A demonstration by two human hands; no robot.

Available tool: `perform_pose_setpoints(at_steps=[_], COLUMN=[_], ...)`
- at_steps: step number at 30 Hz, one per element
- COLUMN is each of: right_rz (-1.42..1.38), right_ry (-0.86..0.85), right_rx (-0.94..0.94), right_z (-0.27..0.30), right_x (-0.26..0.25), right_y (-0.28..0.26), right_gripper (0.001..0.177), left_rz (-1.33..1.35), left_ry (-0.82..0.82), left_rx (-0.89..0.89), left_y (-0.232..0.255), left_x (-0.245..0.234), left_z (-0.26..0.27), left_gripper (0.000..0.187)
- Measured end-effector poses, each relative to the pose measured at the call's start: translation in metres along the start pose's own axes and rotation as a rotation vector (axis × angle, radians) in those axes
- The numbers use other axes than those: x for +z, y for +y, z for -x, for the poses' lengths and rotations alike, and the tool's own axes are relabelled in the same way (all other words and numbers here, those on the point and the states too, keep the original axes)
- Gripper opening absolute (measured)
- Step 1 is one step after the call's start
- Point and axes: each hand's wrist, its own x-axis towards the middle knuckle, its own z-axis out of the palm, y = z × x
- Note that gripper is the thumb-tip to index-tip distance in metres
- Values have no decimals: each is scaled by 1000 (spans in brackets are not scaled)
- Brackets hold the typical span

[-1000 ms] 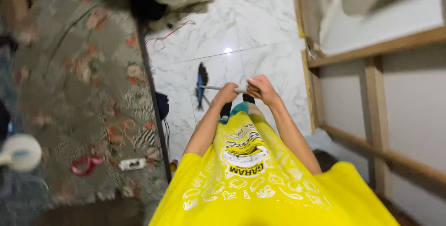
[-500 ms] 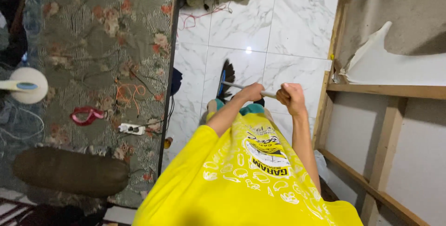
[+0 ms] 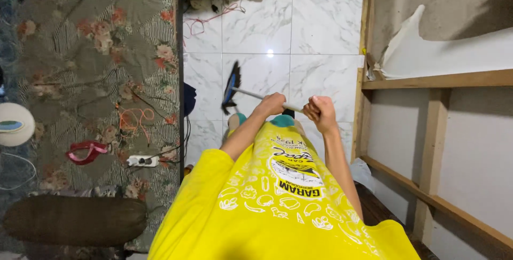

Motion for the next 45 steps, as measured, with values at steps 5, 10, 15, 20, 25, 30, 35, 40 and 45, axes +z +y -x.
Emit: perform_pose_setpoints(at_steps=[5,10,15,20,25,30,35,40,45], right_rz=[111,14,-94,-161,-52,240,-95,-209,-125], right_ry=[-46,-109,-139,-4,-41,-54,-112,14,-17], right_rx=[-7,-92,-95,-42,2,-2,-119,-63,-13], right_z=[9,17,5,-5,-7,5,8,-5,-7], right_x=[12,41,33,25,33,43,24,26,56], right_y=[-27,-47,-10,22,9,-25,-19,37,26], right_gripper=[54,55,55,54,55,56,56,55,58], left_rz=[102,165,82,-47,22,179,89,-32,137], left_ry=[78,230,145,214,169,162,162,132,273], left_rx=[53,229,9,-50,-66,75,70,-139,-133], left_y=[46,55,5,-44,-27,20,9,-42,-37], left_x=[-17,-35,-34,0,1,-17,-15,0,-1], left_z=[7,27,41,32,23,20,30,40,46], left_gripper=[18,21,21,12,13,23,21,16,15])
